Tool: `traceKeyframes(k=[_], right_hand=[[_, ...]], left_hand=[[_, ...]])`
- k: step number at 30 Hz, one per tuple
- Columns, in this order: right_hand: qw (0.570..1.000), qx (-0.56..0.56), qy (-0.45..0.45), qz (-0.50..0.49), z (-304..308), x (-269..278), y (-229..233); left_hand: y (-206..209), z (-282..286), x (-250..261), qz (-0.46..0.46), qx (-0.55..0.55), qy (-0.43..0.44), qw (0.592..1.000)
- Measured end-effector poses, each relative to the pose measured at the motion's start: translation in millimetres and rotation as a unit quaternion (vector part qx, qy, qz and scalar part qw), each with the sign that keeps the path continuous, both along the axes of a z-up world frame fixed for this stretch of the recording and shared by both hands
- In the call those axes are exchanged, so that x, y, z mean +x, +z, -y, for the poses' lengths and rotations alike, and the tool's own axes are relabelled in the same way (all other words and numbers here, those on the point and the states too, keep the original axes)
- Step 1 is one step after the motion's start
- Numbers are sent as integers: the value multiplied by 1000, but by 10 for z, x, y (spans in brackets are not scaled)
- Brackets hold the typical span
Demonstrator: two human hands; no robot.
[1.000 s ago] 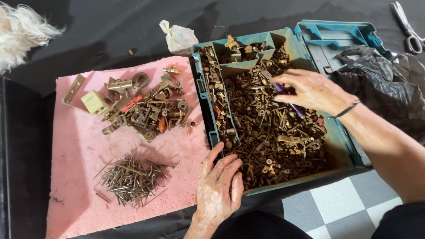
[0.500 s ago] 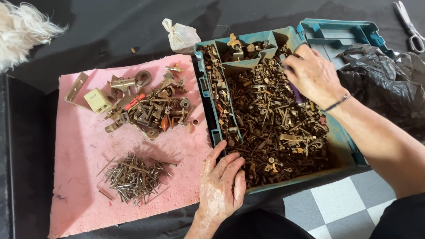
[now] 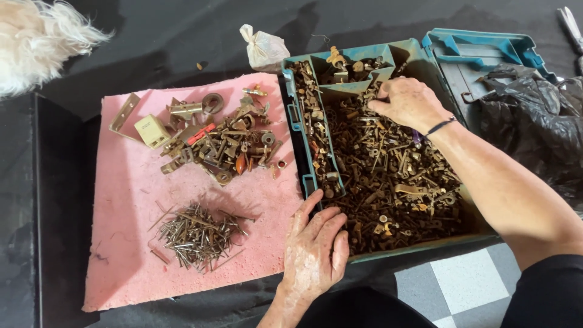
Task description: Sorting various small metal hardware components like screws, hinges, and brackets from a toolbox onto a workspace mat.
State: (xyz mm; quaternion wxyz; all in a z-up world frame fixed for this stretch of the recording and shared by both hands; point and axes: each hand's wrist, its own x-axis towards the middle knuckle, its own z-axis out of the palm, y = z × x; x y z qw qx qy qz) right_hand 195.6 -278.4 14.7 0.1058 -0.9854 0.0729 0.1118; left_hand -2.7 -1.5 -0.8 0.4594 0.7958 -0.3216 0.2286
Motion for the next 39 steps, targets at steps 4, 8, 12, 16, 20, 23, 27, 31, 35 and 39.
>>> traceKeyframes(k=[4, 8, 12, 16, 20, 23, 27, 31, 35, 39], right_hand=[[997, -8, 52, 55, 209, 111, -203], [986, 109, -16, 127, 108, 1, -116], [925, 252, 116, 261, -306, -267, 286], [964, 158, 182, 112, -1129, -459, 602], [955, 89, 282, 18, -1949, -556, 595], [895, 138, 424, 29, -2353, -562, 479], [860, 67, 505, 6, -2640, -535, 227], [846, 100, 524, 16, -2800, -622, 283], [874, 147, 462, 39, -2464, -916, 522], [783, 0, 579, 230, -1527, -954, 132]], left_hand=[[63, -6, 10, -7, -31, -8, 999], [85, -7, 46, 32, -60, -10, 998], [-6, 0, 11, 15, -60, 1, 998], [-143, 14, -70, 2, -66, 28, 997], [-297, 83, -111, 21, -73, 80, 994], [-362, 111, -92, 48, -83, 94, 991], [-429, 148, -75, 58, -88, 84, 991], [-441, 145, -68, 61, -78, 86, 991], [-415, 127, -90, 68, -73, 58, 993], [-923, 289, 99, 40, -10, 8, 999]])
